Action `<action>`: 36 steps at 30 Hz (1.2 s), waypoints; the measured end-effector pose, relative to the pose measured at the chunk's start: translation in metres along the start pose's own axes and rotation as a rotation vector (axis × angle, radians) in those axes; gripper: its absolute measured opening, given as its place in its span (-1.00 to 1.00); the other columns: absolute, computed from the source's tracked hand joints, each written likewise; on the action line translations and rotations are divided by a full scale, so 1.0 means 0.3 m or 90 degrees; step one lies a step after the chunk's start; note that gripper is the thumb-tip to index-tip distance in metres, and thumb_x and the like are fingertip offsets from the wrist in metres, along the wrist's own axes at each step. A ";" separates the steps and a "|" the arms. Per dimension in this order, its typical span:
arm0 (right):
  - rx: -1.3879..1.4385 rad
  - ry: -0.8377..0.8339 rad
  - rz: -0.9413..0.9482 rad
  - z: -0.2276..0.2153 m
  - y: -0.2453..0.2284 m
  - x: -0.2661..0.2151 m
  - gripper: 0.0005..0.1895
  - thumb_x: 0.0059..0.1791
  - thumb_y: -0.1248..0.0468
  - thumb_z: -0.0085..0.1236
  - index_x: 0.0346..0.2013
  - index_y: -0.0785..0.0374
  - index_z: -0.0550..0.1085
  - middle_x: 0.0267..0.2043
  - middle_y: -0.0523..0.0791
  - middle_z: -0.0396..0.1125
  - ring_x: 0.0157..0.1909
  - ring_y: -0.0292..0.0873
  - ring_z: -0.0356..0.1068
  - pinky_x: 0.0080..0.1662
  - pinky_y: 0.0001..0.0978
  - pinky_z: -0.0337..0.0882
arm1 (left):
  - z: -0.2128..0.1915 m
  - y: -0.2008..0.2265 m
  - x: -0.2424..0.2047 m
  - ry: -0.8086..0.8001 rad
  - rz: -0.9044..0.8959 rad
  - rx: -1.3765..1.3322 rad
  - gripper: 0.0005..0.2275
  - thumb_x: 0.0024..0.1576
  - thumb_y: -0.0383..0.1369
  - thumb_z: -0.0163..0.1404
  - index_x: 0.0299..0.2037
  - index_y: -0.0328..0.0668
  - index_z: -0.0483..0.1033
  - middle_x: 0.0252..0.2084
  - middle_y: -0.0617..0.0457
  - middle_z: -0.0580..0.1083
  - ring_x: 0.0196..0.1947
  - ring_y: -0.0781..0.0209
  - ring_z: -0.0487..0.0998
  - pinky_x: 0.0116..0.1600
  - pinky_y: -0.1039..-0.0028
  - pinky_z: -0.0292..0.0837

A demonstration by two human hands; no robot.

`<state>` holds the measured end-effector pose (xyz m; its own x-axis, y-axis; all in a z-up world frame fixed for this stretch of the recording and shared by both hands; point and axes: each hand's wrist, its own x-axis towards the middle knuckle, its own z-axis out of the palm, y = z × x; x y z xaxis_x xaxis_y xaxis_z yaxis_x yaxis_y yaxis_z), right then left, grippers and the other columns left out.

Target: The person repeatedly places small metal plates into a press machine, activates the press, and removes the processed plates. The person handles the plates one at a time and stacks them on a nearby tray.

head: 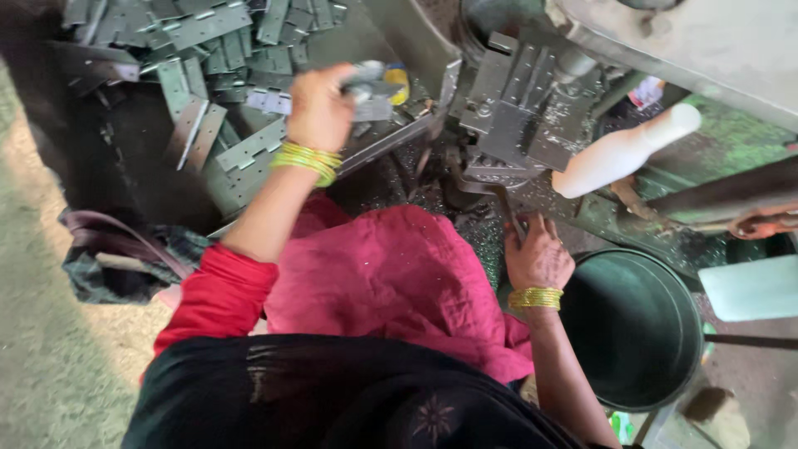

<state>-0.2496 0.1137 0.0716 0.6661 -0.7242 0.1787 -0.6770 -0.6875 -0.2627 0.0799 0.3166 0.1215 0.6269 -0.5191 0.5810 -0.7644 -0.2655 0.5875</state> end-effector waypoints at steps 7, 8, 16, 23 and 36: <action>0.025 -0.151 0.062 0.055 0.052 0.024 -0.48 -0.02 -0.06 0.14 0.13 0.13 0.36 -0.09 0.11 0.48 -0.06 0.21 0.50 -0.05 0.10 0.44 | 0.648 0.329 -0.118 -0.145 0.415 0.230 -0.71 0.16 -0.36 -0.05 0.08 0.07 0.54 0.25 0.14 0.46 0.34 0.05 0.39 0.35 0.21 0.36; 0.048 -0.167 0.052 0.065 0.066 0.030 -0.45 -0.01 -0.07 0.14 0.15 0.14 0.34 -0.09 0.13 0.48 -0.04 0.23 0.48 -0.04 0.11 0.43 | 0.687 0.332 -0.132 -0.142 0.361 0.211 -0.67 0.10 -0.37 -0.06 0.08 0.07 0.54 0.28 0.12 0.44 0.33 0.06 0.39 0.35 0.21 0.34; 0.131 -0.237 0.053 0.163 0.140 0.046 -0.37 -0.05 -0.07 0.16 0.23 0.14 0.30 -0.04 0.17 0.45 0.04 0.28 0.43 0.02 0.15 0.39 | 0.754 0.342 -0.123 -0.397 0.014 0.332 -0.69 0.23 -0.37 -0.12 0.16 0.04 0.48 0.33 0.10 0.40 0.34 0.07 0.34 0.37 0.03 0.13; 0.078 -0.215 0.081 0.348 0.207 -0.040 -0.52 0.05 0.02 0.02 0.18 0.19 0.28 -0.13 0.17 0.47 -0.09 0.30 0.47 -0.07 0.16 0.43 | 0.795 0.332 -0.026 -0.335 -0.046 0.256 -0.66 0.20 -0.28 -0.15 0.17 0.02 0.48 0.25 0.15 0.44 0.34 0.01 0.27 0.34 0.00 0.04; 0.088 -0.223 0.073 0.552 0.357 -0.020 -0.58 0.03 -0.02 0.11 -0.07 0.24 0.33 -0.18 0.20 0.46 -0.11 0.34 0.45 -0.09 0.21 0.42 | 0.767 0.329 -0.092 -0.185 0.048 0.253 -0.76 0.19 -0.37 -0.13 -0.14 -0.15 0.65 0.05 -0.02 0.59 0.28 -0.02 0.37 0.23 0.10 0.15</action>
<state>-0.2743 0.0533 -0.1147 0.6710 -0.7176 -0.1868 -0.7208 -0.5723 -0.3910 -0.0475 0.1178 0.0339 0.5431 -0.7389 0.3988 -0.8397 -0.4784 0.2570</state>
